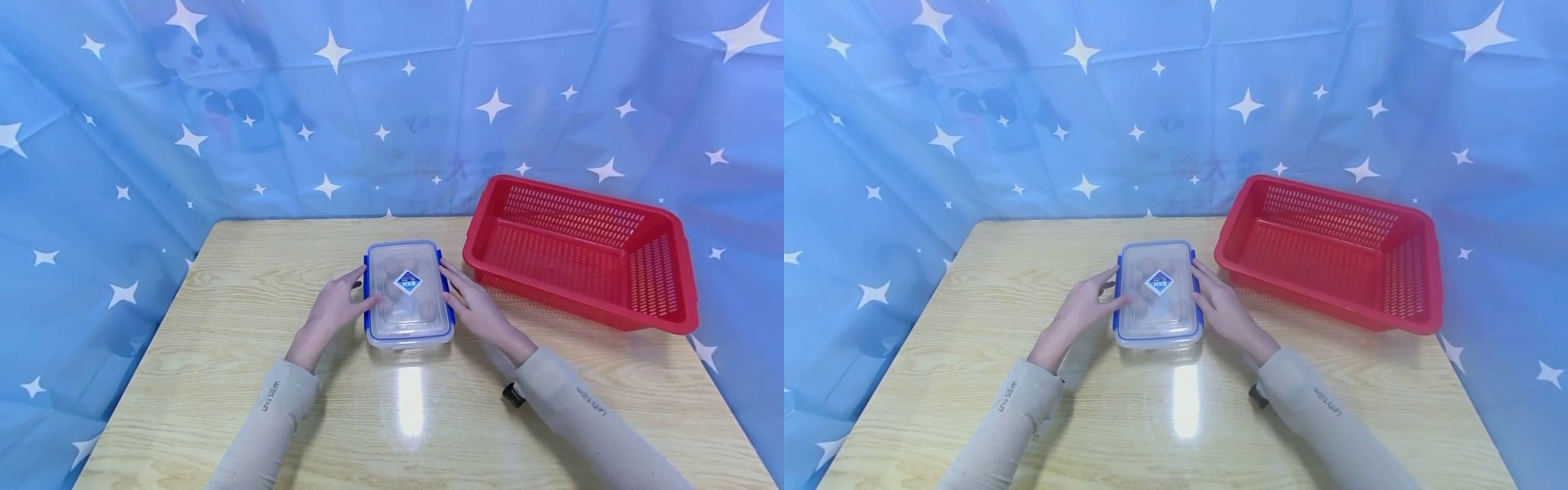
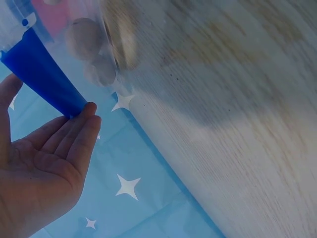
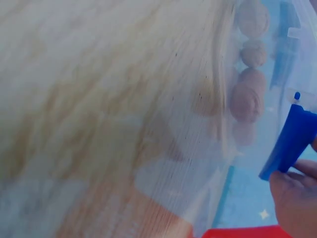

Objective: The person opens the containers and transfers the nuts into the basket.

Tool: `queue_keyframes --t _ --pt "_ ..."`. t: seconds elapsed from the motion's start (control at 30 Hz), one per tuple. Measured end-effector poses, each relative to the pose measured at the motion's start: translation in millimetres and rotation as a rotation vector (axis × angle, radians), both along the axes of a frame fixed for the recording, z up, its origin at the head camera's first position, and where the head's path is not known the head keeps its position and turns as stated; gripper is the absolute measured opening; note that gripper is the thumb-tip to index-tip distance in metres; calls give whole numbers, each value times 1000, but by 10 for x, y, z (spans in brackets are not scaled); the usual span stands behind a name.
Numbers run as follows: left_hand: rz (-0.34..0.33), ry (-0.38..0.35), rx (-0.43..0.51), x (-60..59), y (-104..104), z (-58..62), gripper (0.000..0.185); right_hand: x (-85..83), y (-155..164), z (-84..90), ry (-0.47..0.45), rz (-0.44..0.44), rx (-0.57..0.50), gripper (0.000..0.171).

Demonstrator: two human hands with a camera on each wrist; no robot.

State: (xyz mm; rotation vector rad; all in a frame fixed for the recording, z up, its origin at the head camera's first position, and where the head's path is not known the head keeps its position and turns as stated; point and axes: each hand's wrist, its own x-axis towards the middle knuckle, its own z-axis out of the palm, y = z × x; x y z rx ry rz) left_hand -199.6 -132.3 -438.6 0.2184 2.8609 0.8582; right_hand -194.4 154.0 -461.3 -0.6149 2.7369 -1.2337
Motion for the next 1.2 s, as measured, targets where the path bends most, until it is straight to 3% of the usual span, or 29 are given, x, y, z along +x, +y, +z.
queue_keyframes --t 0.67,1.2 --pt "11 3 26 25 12 -1 82 6 7 -60 -38 -39 -177 55" --pt "26 -10 30 13 15 -22 80 -16 -9 -42 -122 -96 -218 54"
